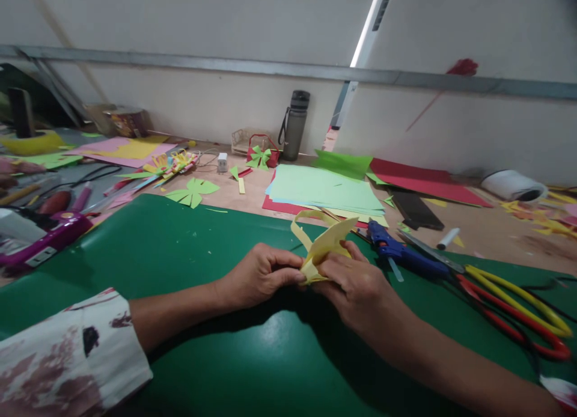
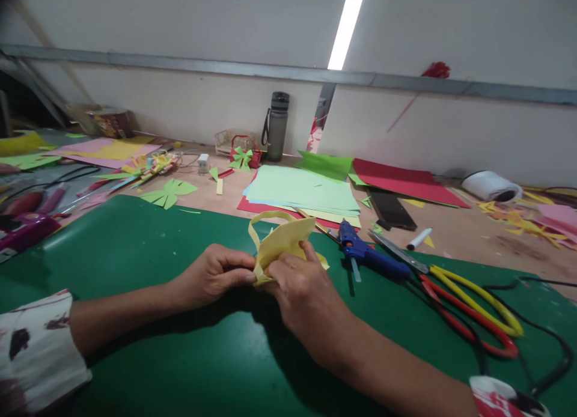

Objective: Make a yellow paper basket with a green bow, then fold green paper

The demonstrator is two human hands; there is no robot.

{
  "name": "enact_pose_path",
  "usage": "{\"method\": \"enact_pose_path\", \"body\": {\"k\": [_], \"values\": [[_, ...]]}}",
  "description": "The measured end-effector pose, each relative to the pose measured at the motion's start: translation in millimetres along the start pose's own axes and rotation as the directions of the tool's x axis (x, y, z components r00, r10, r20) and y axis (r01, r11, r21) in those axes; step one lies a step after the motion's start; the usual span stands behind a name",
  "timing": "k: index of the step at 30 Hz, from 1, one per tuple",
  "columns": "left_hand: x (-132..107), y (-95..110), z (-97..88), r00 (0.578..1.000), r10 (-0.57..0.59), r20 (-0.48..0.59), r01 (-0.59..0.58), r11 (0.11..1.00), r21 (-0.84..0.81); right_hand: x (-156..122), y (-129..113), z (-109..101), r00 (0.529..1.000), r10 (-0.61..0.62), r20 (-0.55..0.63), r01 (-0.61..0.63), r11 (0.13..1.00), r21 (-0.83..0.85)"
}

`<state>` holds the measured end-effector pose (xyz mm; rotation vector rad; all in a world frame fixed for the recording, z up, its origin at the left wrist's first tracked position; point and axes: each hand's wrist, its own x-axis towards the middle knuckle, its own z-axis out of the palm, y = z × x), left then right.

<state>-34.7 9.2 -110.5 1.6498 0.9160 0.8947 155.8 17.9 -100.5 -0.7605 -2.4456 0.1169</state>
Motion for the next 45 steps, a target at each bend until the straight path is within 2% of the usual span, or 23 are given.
{"method": "enact_pose_path", "body": {"k": [5,12,23,34,37,40,43,45], "values": [[-2,-2,-0.2,0.999,0.048,-0.004,-0.048,0.996,0.080,-2,0,1,0.999,0.014,0.037,-0.012,0.999,-0.053],[-4,-5,1.7,0.992,0.122,-0.021,-0.117,0.978,0.172,0,-1,1,1.000,-0.014,0.011,0.016,0.992,-0.128],[-5,-4,2.2,0.963,0.263,-0.063,-0.234,0.927,0.292,2,-1,6,0.999,0.002,-0.041,-0.006,0.997,-0.078],[-4,-1,2.1,0.976,0.197,-0.098,-0.164,0.949,0.268,3,0,6,0.999,0.003,-0.044,-0.007,0.995,-0.101],[-3,-1,2.6,0.974,0.184,-0.131,-0.143,0.950,0.277,3,1,8,0.999,0.024,-0.022,-0.026,0.993,-0.113],[-3,-3,4.8,0.962,0.175,-0.209,-0.125,0.965,0.229,5,1,9,1.000,0.015,-0.020,-0.017,0.991,-0.133],[-4,-7,7.2,0.927,0.181,-0.327,-0.127,0.976,0.178,6,1,8,0.999,0.030,-0.029,-0.034,0.990,-0.137],[-5,-10,7.5,0.906,0.247,-0.344,-0.178,0.959,0.219,7,1,8,0.998,0.063,-0.028,-0.065,0.991,-0.120]]}}
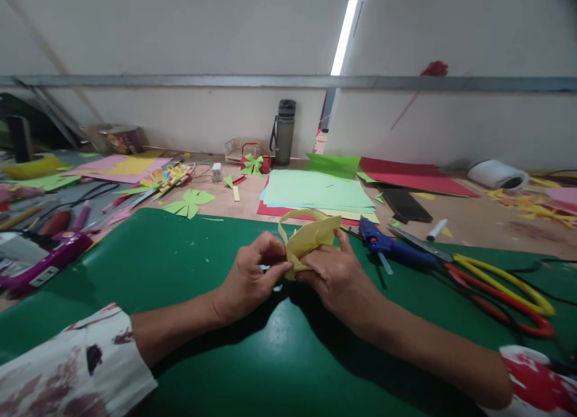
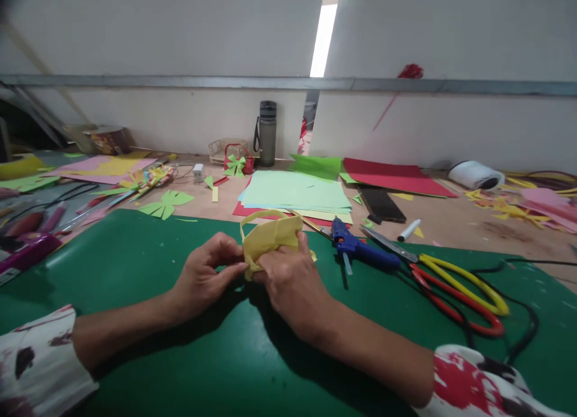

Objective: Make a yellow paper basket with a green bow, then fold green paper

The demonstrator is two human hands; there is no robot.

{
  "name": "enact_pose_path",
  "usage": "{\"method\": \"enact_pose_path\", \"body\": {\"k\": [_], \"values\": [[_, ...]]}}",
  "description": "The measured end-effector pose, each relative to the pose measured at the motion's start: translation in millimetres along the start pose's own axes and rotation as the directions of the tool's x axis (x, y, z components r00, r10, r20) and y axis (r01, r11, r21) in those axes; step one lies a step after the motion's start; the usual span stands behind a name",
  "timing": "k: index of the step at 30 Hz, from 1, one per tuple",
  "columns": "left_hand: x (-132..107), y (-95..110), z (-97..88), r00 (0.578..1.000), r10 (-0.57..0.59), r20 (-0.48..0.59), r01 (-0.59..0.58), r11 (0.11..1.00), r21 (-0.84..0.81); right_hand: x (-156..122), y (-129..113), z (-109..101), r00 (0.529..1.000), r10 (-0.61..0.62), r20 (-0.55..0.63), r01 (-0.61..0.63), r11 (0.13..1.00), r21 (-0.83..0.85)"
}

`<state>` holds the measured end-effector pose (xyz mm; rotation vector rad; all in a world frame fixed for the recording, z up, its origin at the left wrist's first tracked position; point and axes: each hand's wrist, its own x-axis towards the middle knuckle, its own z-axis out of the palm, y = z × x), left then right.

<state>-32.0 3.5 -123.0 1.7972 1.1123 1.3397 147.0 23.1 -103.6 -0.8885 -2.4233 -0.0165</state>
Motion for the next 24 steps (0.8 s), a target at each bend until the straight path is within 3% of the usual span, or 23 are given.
{"method": "enact_pose_path", "body": {"k": [3,5,8,16,24], "values": [[-1,-4,-1.8,0.983,0.155,0.102,-0.161,0.986,0.052,1,-1,-1,1.000,0.028,0.009,-0.028,0.999,0.025],[-1,-6,-3.3,0.962,0.191,0.197,-0.209,0.975,0.077,1,-2,-1,0.999,0.020,0.026,-0.021,1.000,0.016],[1,-7,-5.0,0.952,0.151,0.266,-0.196,0.968,0.154,1,-2,-6,0.997,0.016,0.080,-0.016,1.000,0.005],[6,-4,-9.2,0.949,0.125,0.289,-0.194,0.955,0.225,1,6,-25,0.985,0.020,0.169,-0.010,0.998,-0.059],[4,12,-13.4,0.919,0.132,0.373,-0.226,0.949,0.221,-2,1,-11,0.999,-0.025,0.032,0.028,0.996,-0.085]]}}
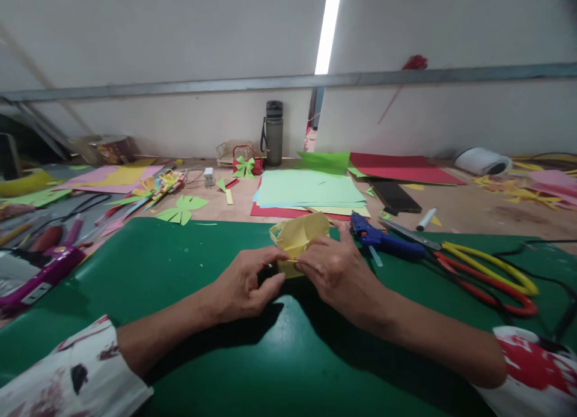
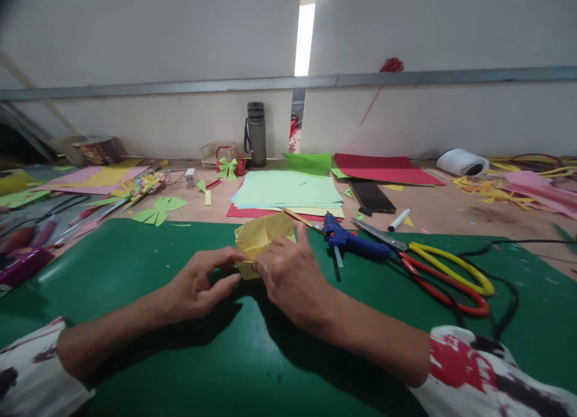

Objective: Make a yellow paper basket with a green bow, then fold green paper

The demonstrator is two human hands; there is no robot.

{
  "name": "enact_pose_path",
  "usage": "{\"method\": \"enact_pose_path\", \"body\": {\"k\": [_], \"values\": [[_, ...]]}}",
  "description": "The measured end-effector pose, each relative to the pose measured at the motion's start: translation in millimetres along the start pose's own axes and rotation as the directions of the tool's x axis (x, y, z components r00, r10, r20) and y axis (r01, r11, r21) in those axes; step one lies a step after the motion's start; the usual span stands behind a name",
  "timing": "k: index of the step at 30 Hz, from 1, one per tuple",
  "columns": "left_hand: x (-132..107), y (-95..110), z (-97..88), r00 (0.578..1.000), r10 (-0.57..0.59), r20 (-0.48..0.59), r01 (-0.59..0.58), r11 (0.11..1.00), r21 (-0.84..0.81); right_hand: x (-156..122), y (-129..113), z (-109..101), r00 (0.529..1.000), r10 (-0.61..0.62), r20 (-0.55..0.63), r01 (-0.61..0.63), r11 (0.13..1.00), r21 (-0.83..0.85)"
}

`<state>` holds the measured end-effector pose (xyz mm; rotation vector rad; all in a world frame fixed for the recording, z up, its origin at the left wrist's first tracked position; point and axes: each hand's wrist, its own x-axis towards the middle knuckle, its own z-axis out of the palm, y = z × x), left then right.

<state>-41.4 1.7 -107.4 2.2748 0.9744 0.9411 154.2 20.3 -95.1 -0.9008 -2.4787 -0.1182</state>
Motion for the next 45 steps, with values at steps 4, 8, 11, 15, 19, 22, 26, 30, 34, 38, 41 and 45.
{"method": "enact_pose_path", "body": {"k": [4,8,11,15,19,22,26,30,34,38,41,45], "values": [[-2,-1,2.2,1.000,0.005,0.010,-0.005,1.000,0.002,0,-3,4,0.999,-0.017,-0.036,0.017,1.000,0.011],[0,-6,1.0,0.995,-0.083,-0.053,0.084,0.996,0.020,1,-1,-5,0.993,-0.012,-0.121,0.024,0.995,0.101],[2,-6,-8.3,0.982,-0.170,-0.078,0.163,0.983,-0.085,-1,7,-24,0.965,0.084,-0.250,-0.031,0.978,0.206],[5,-11,-22.1,0.953,-0.299,-0.040,0.276,0.917,-0.290,-9,22,-43,0.889,0.287,-0.357,-0.139,0.912,0.386],[6,-24,-23.8,0.921,-0.372,0.116,0.377,0.777,-0.504,-19,25,-46,0.903,0.318,-0.288,-0.114,0.825,0.554],[6,-33,-20.6,0.896,-0.408,0.176,0.427,0.682,-0.593,-23,20,-47,0.945,0.283,-0.166,-0.090,0.711,0.697],[8,-36,-20.6,0.894,-0.413,0.175,0.430,0.677,-0.597,-23,15,-56,0.960,0.279,-0.018,-0.167,0.626,0.762],[12,-29,-25.8,0.922,-0.358,0.148,0.386,0.820,-0.423,-18,18,-64,0.925,0.153,0.347,-0.356,0.669,0.653],[13,-25,-29.9,0.949,-0.293,0.115,0.312,0.921,-0.232,-12,19,-65,0.864,0.010,0.503,-0.320,0.782,0.534],[13,-28,-30.7,0.962,-0.246,0.120,0.260,0.958,-0.119,-9,18,-62,0.831,-0.048,0.555,-0.240,0.867,0.436],[13,-30,-31.0,0.967,-0.217,0.134,0.225,0.973,-0.049,-9,17,-59,0.797,-0.020,0.604,-0.260,0.890,0.373],[13,-27,-31.4,0.977,-0.169,0.132,0.171,0.985,-0.003,-8,17,-54,0.780,0.038,0.625,-0.275,0.918,0.287]]}}
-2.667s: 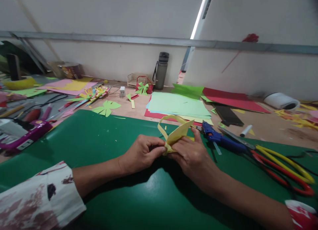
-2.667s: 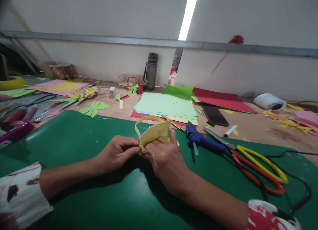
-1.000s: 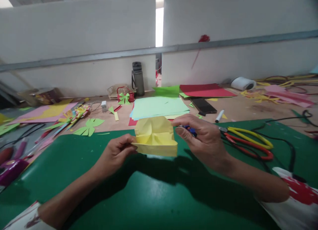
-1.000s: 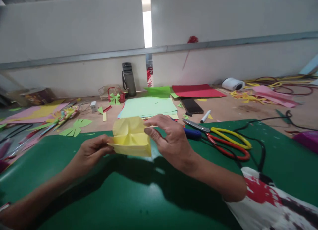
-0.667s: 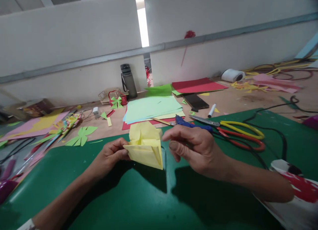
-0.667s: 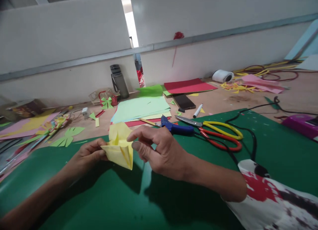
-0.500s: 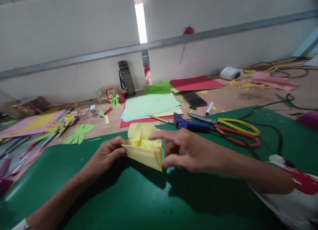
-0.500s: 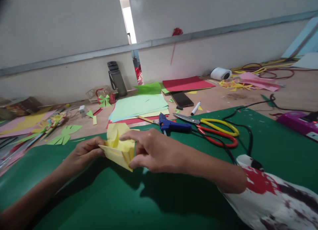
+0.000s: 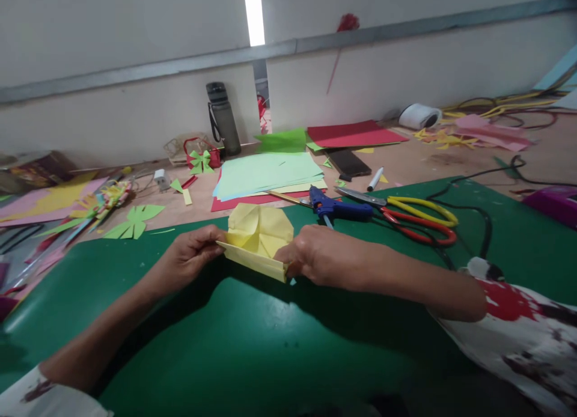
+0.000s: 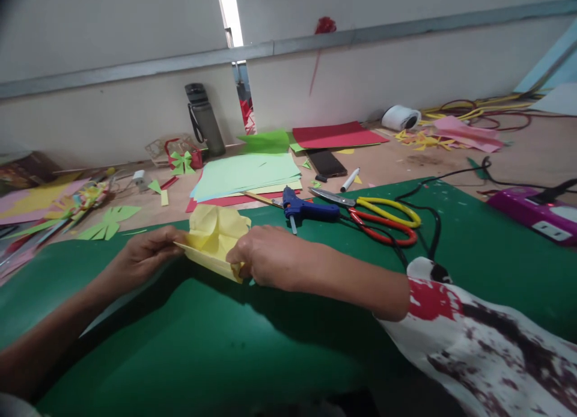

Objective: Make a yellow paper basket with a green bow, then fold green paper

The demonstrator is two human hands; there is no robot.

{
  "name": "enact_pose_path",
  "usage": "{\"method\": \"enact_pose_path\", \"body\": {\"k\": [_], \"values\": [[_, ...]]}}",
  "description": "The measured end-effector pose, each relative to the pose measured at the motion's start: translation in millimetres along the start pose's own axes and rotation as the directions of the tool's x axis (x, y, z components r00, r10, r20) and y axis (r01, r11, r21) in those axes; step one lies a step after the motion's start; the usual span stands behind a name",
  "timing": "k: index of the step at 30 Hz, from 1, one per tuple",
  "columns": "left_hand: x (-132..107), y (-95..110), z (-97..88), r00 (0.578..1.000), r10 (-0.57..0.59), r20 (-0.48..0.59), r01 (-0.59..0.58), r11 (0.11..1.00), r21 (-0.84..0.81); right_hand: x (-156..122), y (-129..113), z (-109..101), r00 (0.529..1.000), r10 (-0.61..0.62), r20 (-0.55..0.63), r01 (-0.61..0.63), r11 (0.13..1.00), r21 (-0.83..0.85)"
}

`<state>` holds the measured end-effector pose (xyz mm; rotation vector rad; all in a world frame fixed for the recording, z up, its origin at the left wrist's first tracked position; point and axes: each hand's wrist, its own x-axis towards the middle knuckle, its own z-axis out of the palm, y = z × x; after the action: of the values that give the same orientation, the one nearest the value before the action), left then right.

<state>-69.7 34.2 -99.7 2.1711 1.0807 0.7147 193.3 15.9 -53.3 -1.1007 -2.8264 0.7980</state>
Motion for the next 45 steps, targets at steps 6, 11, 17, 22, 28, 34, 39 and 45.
{"method": "enact_pose_path", "body": {"k": [6,11,17,22,28,34,39,45], "values": [[-1,6,-1.0,0.999,0.038,0.013,-0.039,0.996,0.082,4,2,4,0.999,0.034,0.003,-0.033,0.985,-0.167],[-2,6,-0.2,0.984,0.119,0.130,-0.129,0.989,0.069,8,2,4,0.998,0.026,0.054,-0.012,0.970,-0.241],[-1,4,1.4,0.968,0.203,0.145,-0.215,0.974,0.075,13,-5,1,0.991,0.068,0.116,-0.019,0.924,-0.381],[-3,4,-2.1,0.955,0.184,0.232,-0.216,0.969,0.121,12,-6,3,0.995,0.041,0.093,0.008,0.881,-0.473],[-5,4,-1.6,0.955,0.149,0.257,-0.185,0.975,0.123,8,-6,6,0.998,0.033,0.046,-0.005,0.860,-0.510],[-5,0,1.3,0.955,0.166,0.246,-0.211,0.962,0.170,8,5,8,1.000,-0.001,0.001,0.002,0.877,-0.480],[-6,0,0.3,0.964,0.169,0.205,-0.216,0.948,0.234,9,11,2,0.999,0.029,-0.017,-0.033,0.903,-0.428],[-13,18,7.8,0.963,0.139,0.229,-0.254,0.740,0.622,5,14,13,0.999,-0.002,-0.040,-0.017,0.871,-0.491]]}}
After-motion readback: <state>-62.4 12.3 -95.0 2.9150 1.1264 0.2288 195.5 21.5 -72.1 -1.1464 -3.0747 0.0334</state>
